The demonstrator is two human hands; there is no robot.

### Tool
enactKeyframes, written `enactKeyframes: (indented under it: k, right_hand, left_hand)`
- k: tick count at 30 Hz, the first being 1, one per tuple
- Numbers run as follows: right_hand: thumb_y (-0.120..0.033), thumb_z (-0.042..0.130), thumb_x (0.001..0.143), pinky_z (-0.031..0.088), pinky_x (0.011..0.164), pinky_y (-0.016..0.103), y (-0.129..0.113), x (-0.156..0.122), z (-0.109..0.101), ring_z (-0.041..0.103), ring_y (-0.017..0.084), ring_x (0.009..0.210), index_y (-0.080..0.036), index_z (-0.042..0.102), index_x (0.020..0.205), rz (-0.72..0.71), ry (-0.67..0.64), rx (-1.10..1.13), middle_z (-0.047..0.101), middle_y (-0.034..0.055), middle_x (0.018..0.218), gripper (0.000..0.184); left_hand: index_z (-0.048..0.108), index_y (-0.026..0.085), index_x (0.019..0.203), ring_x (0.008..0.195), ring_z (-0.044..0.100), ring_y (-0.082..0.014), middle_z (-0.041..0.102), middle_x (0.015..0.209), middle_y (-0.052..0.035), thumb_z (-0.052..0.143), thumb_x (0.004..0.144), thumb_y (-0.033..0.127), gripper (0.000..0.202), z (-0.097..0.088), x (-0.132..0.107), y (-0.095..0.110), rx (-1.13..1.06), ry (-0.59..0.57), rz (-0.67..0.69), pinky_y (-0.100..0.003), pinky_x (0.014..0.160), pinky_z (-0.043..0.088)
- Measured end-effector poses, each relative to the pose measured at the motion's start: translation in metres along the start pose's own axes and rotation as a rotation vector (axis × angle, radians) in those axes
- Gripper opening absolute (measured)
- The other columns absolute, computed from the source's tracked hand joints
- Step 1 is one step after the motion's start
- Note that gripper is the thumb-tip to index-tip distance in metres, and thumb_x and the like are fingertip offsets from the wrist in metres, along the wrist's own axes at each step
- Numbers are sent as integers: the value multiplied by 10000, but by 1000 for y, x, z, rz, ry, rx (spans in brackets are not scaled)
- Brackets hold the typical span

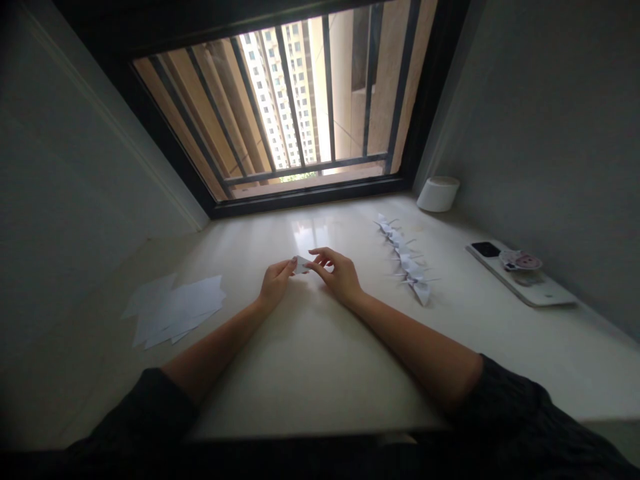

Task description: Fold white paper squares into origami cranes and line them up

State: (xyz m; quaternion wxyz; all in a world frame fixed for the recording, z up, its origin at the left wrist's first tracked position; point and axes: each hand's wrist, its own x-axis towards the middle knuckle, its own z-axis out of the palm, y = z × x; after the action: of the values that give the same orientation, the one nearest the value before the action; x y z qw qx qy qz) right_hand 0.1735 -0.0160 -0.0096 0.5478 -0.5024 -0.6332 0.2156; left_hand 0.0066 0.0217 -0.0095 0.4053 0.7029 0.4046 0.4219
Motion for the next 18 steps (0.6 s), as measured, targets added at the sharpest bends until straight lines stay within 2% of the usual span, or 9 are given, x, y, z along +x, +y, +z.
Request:
enactKeyframes:
  k: [4,7,15,18]
  right_hand:
    - [-487,689,699,457,683,313,1,0,0,615,168,697,-232,727,863,22,8,25,695,23,737,306]
    - [-481,718,666,460,681,316,2,0,0,620,172,686,-230,737,854,47,0,26,708,27,737,314]
    - [-489,588,790,495,651,301,7,2,2,682,200,684,-192,691,810,154,-72,202,719,50,724,316]
    - [-482,593,791,486,611,281,10,2,5,692,200,664,-200,653,907,194,-81,209,711,35,690,310]
  left_hand:
    - [673,146,676,621,526,-143,620,630,-18,415,841,570,524,0,2,-4,8,45,-14,-266,629,406]
    - [656,147,653,599,505,-136,588,598,-7,420,840,572,520,0,2,-4,6,54,-11,-261,613,395]
    - [693,158,731,712,601,-167,686,718,-35,387,857,566,525,1,-1,4,-20,-27,3,-267,679,425]
    - [697,161,711,703,610,-167,690,708,-30,385,861,559,528,1,-2,6,-9,-32,2,-266,672,423]
